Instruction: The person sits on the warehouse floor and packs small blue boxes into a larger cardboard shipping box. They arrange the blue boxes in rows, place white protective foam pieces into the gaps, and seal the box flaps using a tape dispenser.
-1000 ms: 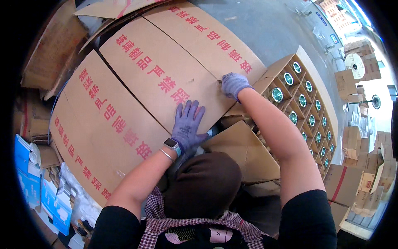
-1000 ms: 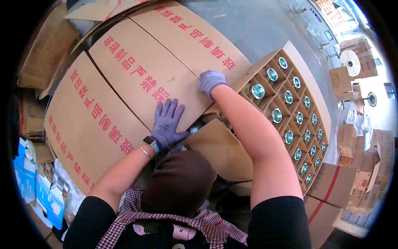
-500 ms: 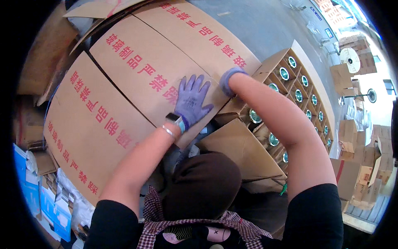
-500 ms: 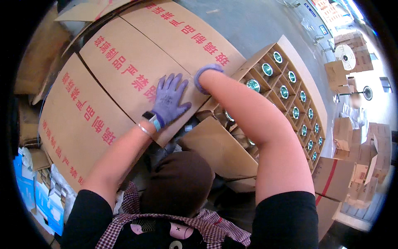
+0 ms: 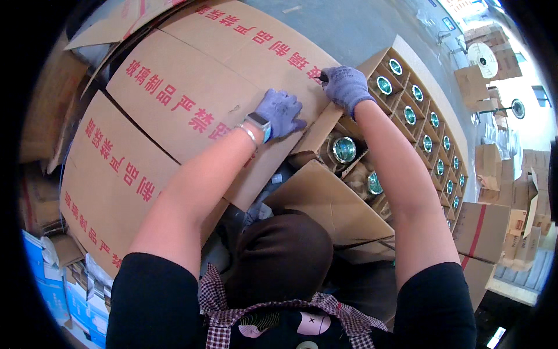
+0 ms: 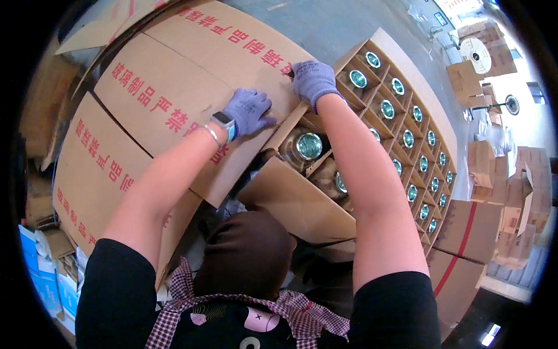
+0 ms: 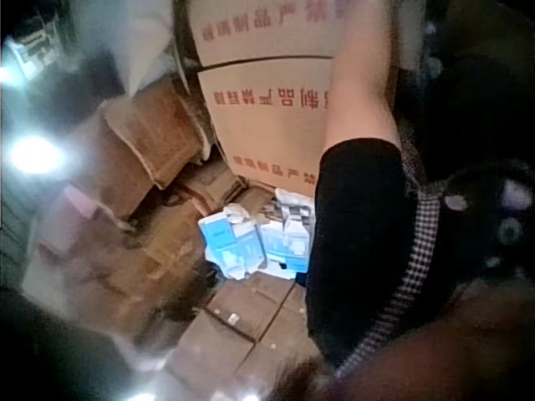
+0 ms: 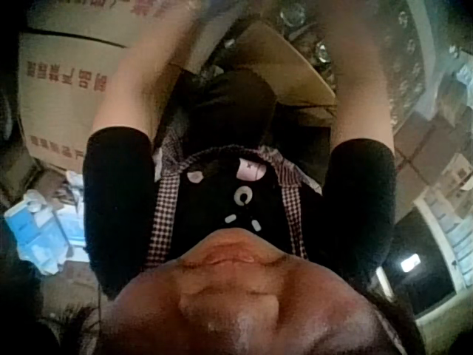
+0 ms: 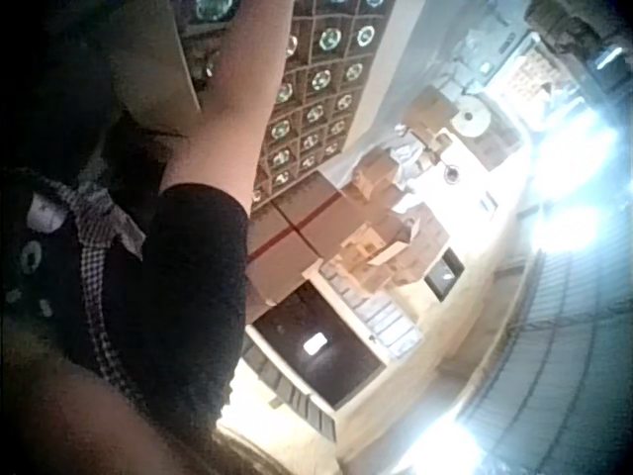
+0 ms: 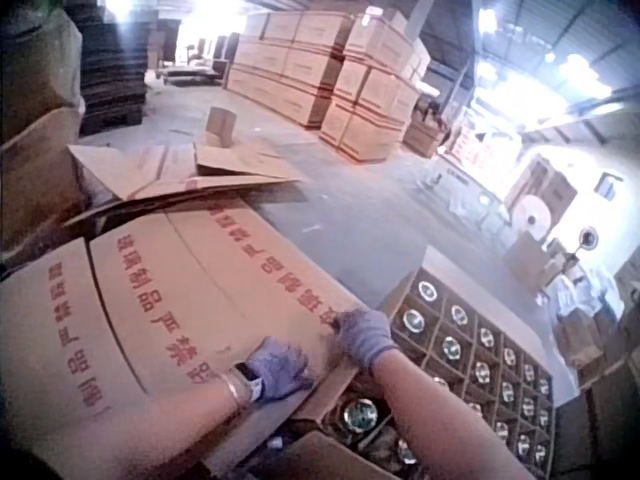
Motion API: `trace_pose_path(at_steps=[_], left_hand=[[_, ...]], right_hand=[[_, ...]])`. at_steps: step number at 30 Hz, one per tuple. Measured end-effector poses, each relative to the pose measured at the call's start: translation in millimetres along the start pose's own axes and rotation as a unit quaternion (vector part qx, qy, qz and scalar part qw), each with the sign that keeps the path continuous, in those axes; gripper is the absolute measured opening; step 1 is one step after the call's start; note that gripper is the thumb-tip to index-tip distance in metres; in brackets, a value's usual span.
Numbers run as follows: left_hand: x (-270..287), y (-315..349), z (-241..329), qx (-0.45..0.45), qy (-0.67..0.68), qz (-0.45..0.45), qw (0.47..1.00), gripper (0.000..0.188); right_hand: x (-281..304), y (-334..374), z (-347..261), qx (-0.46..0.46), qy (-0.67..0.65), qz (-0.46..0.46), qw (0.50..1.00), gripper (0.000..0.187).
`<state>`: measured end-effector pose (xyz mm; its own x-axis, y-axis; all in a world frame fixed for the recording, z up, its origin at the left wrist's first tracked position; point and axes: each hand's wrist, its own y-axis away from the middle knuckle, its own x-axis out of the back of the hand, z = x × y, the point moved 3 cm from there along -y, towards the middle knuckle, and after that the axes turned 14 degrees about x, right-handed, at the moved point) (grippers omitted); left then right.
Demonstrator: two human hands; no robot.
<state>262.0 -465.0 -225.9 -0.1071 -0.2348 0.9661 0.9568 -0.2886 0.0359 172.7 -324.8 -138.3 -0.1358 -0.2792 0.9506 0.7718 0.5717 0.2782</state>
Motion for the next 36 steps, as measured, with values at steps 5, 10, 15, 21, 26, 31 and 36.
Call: trace_pose_path(at_steps=[5, 10, 15, 21, 26, 31, 36], left_hand=[[14, -25, 6, 0.062, 0.023, -0.162, 0.985, 0.061], [75, -1, 17, -0.002, 0.003, -0.117, 0.993, 0.059], [16, -42, -1, 0.097, 0.011, -0.2, 0.975, 0.055], [19, 15, 21, 0.078, 0.004, -0.003, 0.997, 0.05], [-28, 69, -9, 0.215, 0.032, 0.184, 0.959, 0.075], [-29, 73, -21, 0.212, 0.045, 0.133, 0.967, 0.083], [-25, 70, -23, 0.226, 0.053, 0.135, 0.963, 0.081]], right_hand=[[-3, -6, 1, 0.019, 0.008, -0.02, 1.0, 0.029], [-10, -2, 8, 0.032, 0.021, -0.063, 0.997, 0.028], [-2, -13, -1, 0.03, -0.014, -0.039, 0.999, 0.031], [-6, -19, 12, -0.029, -0.092, -0.006, 0.995, 0.035], [-9, -68, -26, 0.04, -0.104, -0.101, 0.989, 0.059], [-37, -89, -69, 0.014, -0.137, -0.067, 0.988, 0.103], [-43, -100, -81, 0.039, -0.181, -0.072, 0.98, 0.111]])
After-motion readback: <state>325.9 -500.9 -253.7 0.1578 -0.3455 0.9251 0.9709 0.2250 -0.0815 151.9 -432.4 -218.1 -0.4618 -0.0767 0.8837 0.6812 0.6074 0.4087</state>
